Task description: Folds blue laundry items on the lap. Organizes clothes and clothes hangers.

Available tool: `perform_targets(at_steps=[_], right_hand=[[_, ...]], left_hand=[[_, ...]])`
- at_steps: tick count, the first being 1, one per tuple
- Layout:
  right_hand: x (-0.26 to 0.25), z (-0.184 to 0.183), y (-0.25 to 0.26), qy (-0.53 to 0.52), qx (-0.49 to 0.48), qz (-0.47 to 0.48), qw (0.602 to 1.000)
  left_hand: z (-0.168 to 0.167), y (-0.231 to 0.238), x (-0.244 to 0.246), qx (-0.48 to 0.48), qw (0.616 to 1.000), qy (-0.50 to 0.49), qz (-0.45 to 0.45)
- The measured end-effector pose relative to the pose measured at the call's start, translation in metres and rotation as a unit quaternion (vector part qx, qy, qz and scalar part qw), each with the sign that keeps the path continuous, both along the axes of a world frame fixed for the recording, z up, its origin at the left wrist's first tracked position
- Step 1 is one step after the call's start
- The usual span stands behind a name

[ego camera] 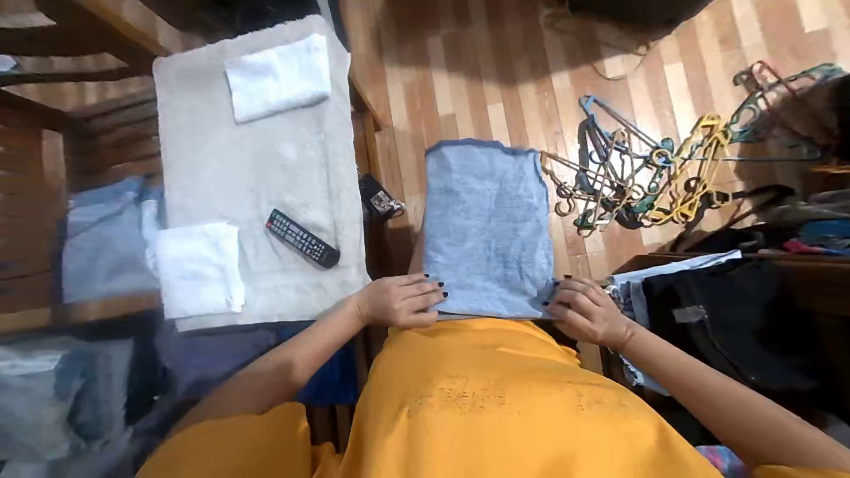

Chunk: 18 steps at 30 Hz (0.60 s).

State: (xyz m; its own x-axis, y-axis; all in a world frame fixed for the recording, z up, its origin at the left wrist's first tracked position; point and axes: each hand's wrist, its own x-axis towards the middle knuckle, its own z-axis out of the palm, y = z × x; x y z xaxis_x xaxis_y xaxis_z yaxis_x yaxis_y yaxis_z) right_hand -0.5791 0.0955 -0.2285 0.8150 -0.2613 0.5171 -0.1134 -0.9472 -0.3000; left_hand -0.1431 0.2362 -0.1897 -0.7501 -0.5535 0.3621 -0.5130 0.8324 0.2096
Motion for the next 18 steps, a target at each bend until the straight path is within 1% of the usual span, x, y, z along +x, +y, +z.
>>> perform_targets(at_steps=[1,3,5,7,8,10,11,12,13,14,15,16,17,18], right_hand=[[0.001,-0.001,-0.001,-0.001,-0.006,-0.005,1.000],[0.008,0.002,-0.018,0.014,-0.020,-0.009,1.000],[0.021,0.006,-0.045,0.031,-0.037,0.000,0.999],[0.038,0.010,-0.069,0.049,-0.022,0.016,0.998],[0.046,0.010,-0.079,0.043,0.012,0.026,0.999],[0.057,0.014,-0.091,0.019,0.140,0.032,0.989],[0.058,0.022,-0.089,0.007,0.234,0.013,0.972],[0.056,0.033,-0.081,-0.001,0.343,-0.032,0.939],[0.055,0.044,-0.071,-0.004,0.452,-0.104,0.886],[0.056,0.053,-0.060,-0.003,0.556,-0.164,0.815],[0.056,0.051,-0.055,-0.013,0.636,-0.201,0.745],[0.059,0.047,-0.052,-0.034,0.685,-0.224,0.692],[0.063,0.044,-0.049,-0.052,0.702,-0.252,0.665],[0.068,0.045,-0.046,-0.065,0.698,-0.276,0.658]], left_hand=[[0.000,0.000,0.001,0.012,1.000,0.011,0.014],[0.009,-0.016,-0.001,0.043,0.997,0.016,0.058],[0.012,-0.043,-0.003,0.045,0.995,-0.012,0.090],[0.003,-0.064,-0.004,0.041,0.994,-0.038,0.092],[-0.001,-0.072,-0.004,0.036,0.995,-0.033,0.084],[-0.006,-0.078,-0.004,0.044,0.995,0.038,0.087],[-0.004,-0.075,-0.005,0.070,0.987,0.089,0.110],[0.003,-0.069,-0.009,0.110,0.972,0.140,0.154],[0.013,-0.060,-0.015,0.165,0.944,0.181,0.219],[0.028,-0.053,-0.023,0.243,0.901,0.211,0.290],[0.041,-0.051,-0.032,0.327,0.844,0.236,0.354],[0.043,-0.051,-0.039,0.395,0.784,0.259,0.403],[0.039,-0.051,-0.045,0.445,0.727,0.284,0.439],[0.035,-0.050,-0.051,0.468,0.683,0.310,0.467]])
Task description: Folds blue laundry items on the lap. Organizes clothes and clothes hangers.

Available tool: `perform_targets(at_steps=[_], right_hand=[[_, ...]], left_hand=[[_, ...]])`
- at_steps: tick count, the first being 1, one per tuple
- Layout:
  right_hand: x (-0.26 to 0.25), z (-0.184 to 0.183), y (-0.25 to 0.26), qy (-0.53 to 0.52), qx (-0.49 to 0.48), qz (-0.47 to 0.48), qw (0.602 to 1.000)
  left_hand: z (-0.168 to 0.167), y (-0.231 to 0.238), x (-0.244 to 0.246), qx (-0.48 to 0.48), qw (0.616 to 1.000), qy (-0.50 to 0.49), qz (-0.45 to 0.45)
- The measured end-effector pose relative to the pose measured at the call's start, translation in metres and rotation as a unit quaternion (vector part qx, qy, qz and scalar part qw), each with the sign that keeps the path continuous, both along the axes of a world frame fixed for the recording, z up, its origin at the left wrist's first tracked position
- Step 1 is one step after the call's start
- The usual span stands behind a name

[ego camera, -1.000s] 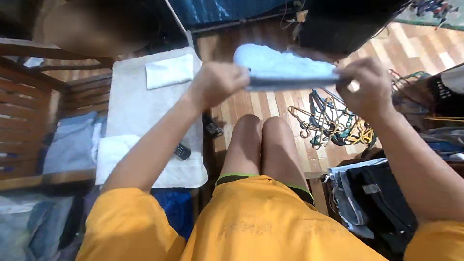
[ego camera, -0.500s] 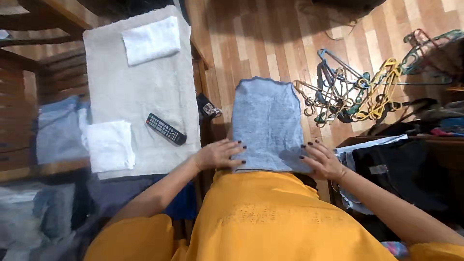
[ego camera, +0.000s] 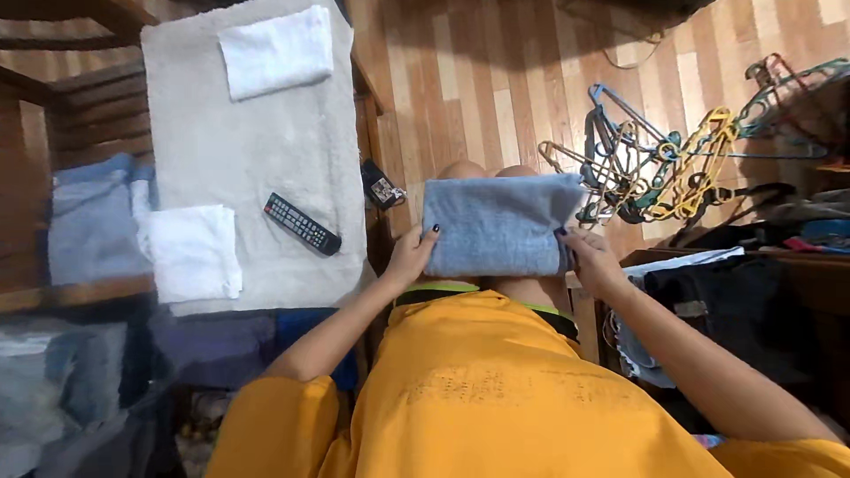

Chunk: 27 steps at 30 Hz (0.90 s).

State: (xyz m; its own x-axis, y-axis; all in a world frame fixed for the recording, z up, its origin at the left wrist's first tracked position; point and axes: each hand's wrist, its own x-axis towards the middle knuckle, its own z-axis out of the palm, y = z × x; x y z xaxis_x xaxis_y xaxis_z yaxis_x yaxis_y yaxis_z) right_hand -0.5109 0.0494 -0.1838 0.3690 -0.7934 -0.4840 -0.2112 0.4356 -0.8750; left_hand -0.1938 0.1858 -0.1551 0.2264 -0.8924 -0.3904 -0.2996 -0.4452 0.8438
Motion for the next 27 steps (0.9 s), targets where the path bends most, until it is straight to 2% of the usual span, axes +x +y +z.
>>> perform_targets(at_steps=[2,4,6,9,11,14,16,18,19,21,23,25,27], right_hand=[[0.006,-0.002,0.008,0.018,-0.043,-0.036,0.998],[0.009,-0.006,0.020,0.035,-0.138,-0.027,0.989],[0.014,-0.013,0.034,0.067,-0.239,-0.043,0.968],[0.019,-0.029,0.047,0.091,-0.346,-0.122,0.926],[0.020,-0.037,0.050,0.101,-0.342,-0.157,0.921],[0.021,-0.031,0.043,0.102,-0.267,-0.163,0.944],[0.021,-0.026,0.038,0.098,-0.227,-0.163,0.955],[0.019,-0.023,0.036,0.129,-0.239,-0.156,0.950],[0.016,-0.023,0.036,0.159,-0.284,-0.134,0.936],[0.018,-0.010,0.036,0.244,-0.418,-0.043,0.874],[0.040,0.017,0.039,0.281,-0.524,0.029,0.803],[0.068,0.025,0.035,0.284,-0.559,0.121,0.770],[0.088,0.009,0.019,0.301,-0.541,0.214,0.756]], left_hand=[[0.000,0.002,-0.009,0.013,0.998,0.014,0.054],[0.006,0.004,-0.019,-0.024,0.998,-0.024,0.054],[0.000,0.007,-0.027,-0.098,0.990,-0.105,0.005],[-0.017,0.007,-0.039,-0.227,0.936,-0.269,-0.016],[-0.020,0.001,-0.041,-0.227,0.927,-0.297,-0.013],[-0.021,-0.001,-0.039,-0.149,0.954,-0.261,-0.009],[-0.023,0.001,-0.039,-0.139,0.956,-0.259,-0.008],[-0.019,0.005,-0.041,-0.121,0.955,-0.269,-0.006],[-0.015,0.006,-0.041,-0.101,0.953,-0.287,-0.007],[0.001,0.004,-0.044,-0.073,0.931,-0.358,-0.019],[0.015,-0.005,-0.053,-0.122,0.896,-0.425,-0.044],[0.017,-0.021,-0.067,-0.182,0.866,-0.455,-0.095],[0.007,-0.038,-0.072,-0.129,0.866,-0.455,-0.163]])
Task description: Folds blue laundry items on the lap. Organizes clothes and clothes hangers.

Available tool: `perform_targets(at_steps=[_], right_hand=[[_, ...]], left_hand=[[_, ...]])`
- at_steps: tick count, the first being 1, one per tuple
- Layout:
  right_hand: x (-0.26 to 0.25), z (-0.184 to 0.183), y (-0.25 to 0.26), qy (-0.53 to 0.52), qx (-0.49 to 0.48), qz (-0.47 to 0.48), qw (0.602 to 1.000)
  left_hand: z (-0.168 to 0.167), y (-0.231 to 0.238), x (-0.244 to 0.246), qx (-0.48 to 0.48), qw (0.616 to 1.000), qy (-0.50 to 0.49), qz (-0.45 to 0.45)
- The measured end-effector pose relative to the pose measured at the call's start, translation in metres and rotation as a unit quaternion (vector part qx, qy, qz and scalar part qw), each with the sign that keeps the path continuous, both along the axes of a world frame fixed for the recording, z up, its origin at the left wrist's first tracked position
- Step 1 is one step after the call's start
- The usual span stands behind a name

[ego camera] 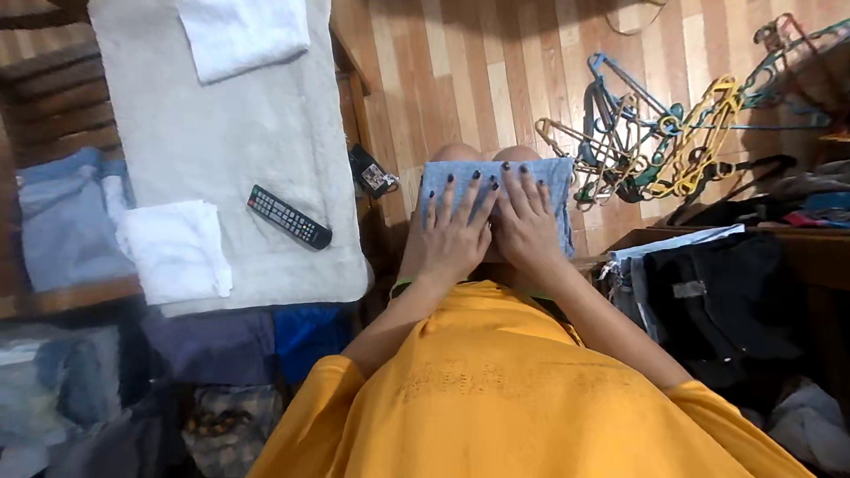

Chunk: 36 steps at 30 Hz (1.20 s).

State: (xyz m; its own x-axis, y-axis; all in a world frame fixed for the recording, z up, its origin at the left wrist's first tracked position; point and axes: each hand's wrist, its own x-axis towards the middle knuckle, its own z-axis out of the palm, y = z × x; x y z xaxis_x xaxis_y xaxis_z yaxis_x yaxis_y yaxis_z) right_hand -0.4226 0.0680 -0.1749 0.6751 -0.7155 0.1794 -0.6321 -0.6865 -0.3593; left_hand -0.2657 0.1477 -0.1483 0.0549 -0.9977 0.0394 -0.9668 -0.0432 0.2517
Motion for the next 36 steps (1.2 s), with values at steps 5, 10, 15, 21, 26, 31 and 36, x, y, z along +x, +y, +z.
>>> perform_targets(at_steps=[5,10,15,21,26,31,36], right_hand=[[-0.011,-0.029,-0.039,0.073,0.103,-0.047,0.991],[-0.031,-0.018,-0.065,-0.094,0.389,-0.218,0.890],[-0.043,0.008,-0.048,-0.239,0.460,-0.281,0.808],[-0.107,0.015,0.003,-0.546,0.348,-0.301,0.700],[-0.223,0.024,0.051,-0.560,0.226,-0.506,0.616],[-0.326,0.030,0.065,-0.503,0.037,-0.651,0.567],[-0.367,-0.036,0.077,-0.387,0.107,-0.754,0.520]], left_hand=[[-0.029,-0.005,0.021,0.096,0.988,0.085,0.090],[-0.017,-0.007,0.037,0.131,0.895,0.337,0.262],[-0.008,0.003,0.030,-0.012,0.937,0.320,0.140],[0.022,-0.060,0.011,-0.021,0.955,0.295,-0.014],[0.049,-0.163,-0.132,0.118,0.897,0.372,-0.206],[0.028,-0.216,-0.294,0.203,0.820,0.396,-0.359],[-0.039,-0.207,-0.346,0.377,0.827,0.299,-0.291]])
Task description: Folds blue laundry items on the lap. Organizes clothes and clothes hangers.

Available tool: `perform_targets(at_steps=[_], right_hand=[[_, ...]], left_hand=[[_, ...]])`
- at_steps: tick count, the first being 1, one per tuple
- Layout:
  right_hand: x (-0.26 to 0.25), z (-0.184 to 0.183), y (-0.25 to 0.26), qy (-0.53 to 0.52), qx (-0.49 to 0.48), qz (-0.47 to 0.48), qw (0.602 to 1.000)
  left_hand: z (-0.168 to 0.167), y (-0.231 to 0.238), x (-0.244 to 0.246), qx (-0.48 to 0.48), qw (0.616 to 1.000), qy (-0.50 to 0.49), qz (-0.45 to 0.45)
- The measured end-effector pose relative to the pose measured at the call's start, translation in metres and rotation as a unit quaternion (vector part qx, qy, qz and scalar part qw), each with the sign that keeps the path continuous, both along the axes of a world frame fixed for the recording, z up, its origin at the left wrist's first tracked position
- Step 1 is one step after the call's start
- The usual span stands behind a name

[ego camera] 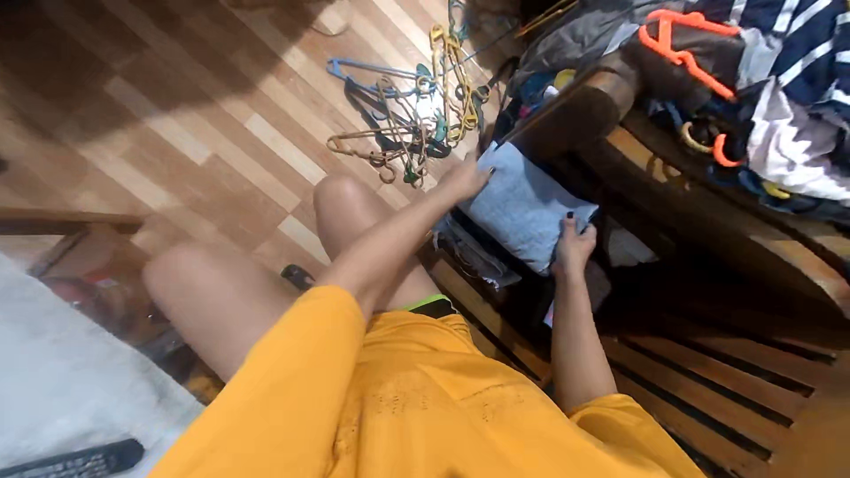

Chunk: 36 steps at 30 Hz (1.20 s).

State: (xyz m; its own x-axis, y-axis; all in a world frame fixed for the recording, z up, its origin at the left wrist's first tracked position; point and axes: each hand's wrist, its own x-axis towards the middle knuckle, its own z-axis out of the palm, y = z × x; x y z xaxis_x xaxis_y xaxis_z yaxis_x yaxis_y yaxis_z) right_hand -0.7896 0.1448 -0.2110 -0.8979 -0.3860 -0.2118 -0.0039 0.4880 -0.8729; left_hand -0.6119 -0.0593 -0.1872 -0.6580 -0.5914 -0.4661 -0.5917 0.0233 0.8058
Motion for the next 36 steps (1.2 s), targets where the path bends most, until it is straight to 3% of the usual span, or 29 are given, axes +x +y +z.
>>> perform_targets(at_steps=[6,8,10,13,15,18,22,26,32,36], right_hand=[[-0.006,-0.001,-0.007,0.097,-0.070,0.012,0.993],[-0.006,-0.012,-0.004,0.134,-0.033,0.013,0.990],[-0.001,-0.013,-0.001,0.199,0.064,0.029,0.977],[0.007,0.007,-0.009,0.422,0.141,0.116,0.888],[0.007,0.019,-0.022,0.489,0.151,0.212,0.833],[0.004,-0.015,-0.030,0.433,0.238,0.300,0.816],[-0.001,-0.078,-0.013,0.374,0.257,0.260,0.852],[-0.006,-0.085,-0.015,0.263,0.326,0.266,0.868],[-0.008,-0.100,-0.016,0.288,0.342,0.266,0.854],[-0.007,-0.082,-0.027,0.305,0.359,0.284,0.835]], left_hand=[[-0.019,0.017,0.008,-0.007,0.999,0.038,0.029],[-0.022,0.018,0.006,-0.029,0.999,0.026,0.023],[-0.021,0.019,0.003,-0.079,0.997,-0.010,0.010],[-0.026,0.029,-0.004,-0.281,0.959,0.010,-0.014],[-0.038,0.037,-0.015,-0.387,0.917,0.068,-0.068],[-0.059,0.043,-0.032,-0.395,0.900,0.048,-0.176],[-0.085,0.045,-0.031,-0.372,0.903,0.038,-0.211],[-0.092,0.039,-0.038,-0.323,0.919,0.007,-0.227],[-0.106,0.037,-0.043,-0.337,0.908,-0.040,-0.246],[-0.126,0.033,-0.036,-0.349,0.902,-0.075,-0.244]])
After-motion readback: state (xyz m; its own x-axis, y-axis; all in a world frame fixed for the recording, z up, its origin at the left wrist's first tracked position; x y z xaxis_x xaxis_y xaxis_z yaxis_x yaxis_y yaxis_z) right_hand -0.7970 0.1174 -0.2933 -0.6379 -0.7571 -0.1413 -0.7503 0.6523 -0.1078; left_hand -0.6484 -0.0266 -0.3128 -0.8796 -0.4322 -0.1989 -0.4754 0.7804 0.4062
